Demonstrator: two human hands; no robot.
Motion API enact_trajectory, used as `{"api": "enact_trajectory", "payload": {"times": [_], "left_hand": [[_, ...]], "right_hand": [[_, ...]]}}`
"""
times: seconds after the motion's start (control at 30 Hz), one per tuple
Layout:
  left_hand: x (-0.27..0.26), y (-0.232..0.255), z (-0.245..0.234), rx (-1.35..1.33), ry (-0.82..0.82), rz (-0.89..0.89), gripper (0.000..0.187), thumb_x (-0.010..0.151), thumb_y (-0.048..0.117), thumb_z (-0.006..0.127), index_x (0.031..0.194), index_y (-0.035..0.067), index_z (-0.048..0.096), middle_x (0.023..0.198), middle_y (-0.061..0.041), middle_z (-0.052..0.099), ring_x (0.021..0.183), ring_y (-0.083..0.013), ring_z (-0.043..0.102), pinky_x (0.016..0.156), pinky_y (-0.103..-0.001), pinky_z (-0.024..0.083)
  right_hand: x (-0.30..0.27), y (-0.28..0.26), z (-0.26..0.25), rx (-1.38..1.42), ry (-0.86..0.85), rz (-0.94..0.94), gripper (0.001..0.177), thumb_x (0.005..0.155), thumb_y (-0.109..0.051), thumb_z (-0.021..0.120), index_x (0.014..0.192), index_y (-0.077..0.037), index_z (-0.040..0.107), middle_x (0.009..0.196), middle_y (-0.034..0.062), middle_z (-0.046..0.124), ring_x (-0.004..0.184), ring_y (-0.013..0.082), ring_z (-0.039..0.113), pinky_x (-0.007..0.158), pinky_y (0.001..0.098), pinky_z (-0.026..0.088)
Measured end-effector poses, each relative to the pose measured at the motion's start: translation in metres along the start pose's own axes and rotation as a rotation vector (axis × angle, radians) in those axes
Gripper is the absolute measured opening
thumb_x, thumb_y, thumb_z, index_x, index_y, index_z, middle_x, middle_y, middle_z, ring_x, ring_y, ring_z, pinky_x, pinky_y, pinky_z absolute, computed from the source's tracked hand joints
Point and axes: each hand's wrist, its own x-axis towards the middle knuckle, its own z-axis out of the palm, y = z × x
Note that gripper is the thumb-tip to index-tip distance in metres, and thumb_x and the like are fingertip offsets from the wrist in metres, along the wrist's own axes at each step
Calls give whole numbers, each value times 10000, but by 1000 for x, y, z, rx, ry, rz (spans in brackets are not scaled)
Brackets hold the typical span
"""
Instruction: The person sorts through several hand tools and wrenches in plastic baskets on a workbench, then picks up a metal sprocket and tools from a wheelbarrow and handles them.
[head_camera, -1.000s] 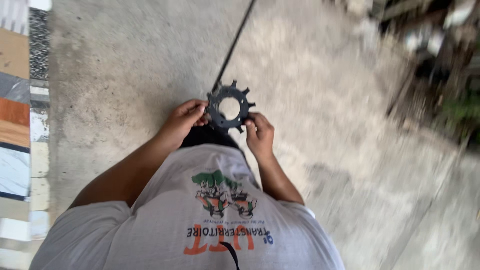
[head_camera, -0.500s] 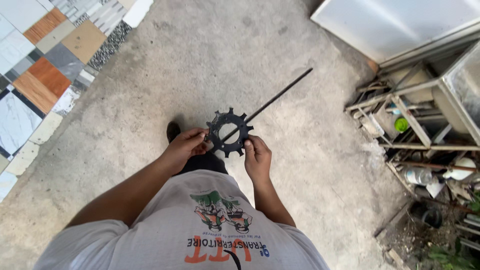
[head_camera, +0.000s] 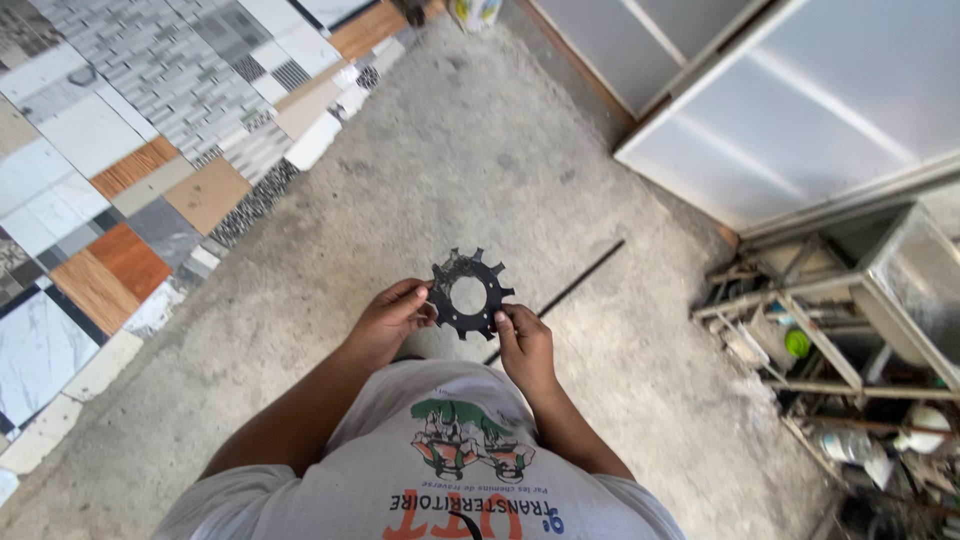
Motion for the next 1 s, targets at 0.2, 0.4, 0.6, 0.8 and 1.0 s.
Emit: {"api": "enact_trajectory", "payload": {"times": [0.2, 0.4, 0.6, 0.8, 1.0], "left_hand": [[21, 40, -43, -82, 61, -18, 296, 983, 290, 618, 1167, 59, 626, 932, -37, 636, 873, -166, 621, 819, -354, 519], [44, 54, -70, -262, 155, -52, 293, 973, 261, 656, 1200, 82, 607, 934, -45, 627, 880, -162, 628, 807, -356, 503], [88, 72, -85, -319, 310, -166, 361, 899, 277, 674, 1223, 147, 583, 950, -7, 662, 848, -166, 640, 818, -379, 520], [157, 125, -91, -341, 376, 19, 430, 927, 355, 661, 1302, 159, 584, 956, -14, 645, 849, -145, 630, 825, -374, 518], [225, 180, -82, -297, 450, 91, 377, 959, 362, 606, 1266, 144, 590, 965, 0, 656, 841, -161, 622, 790, -361, 499]], "right_hand": [[62, -9, 49, -22, -7, -13, 213, 1000, -160, 603, 994, 36, 686, 852, 129, 712, 737, 191, 700, 666, 302, 548], [107, -8, 73, 12, -129, 6, 230, 998, -176, 602, 987, 35, 692, 807, 119, 711, 723, 182, 689, 662, 299, 536], [190, 19, 99, 90, -207, 44, 223, 1001, -162, 582, 1001, 30, 695, 794, 101, 713, 709, 154, 679, 646, 287, 535], [305, 26, 119, 201, -329, -75, 224, 1019, -160, 580, 1011, 37, 686, 836, 94, 690, 727, 142, 651, 647, 280, 528], [401, 30, 125, 306, -407, -109, 220, 1028, -175, 577, 1025, 20, 680, 858, 76, 689, 763, 128, 672, 689, 265, 545]]}}
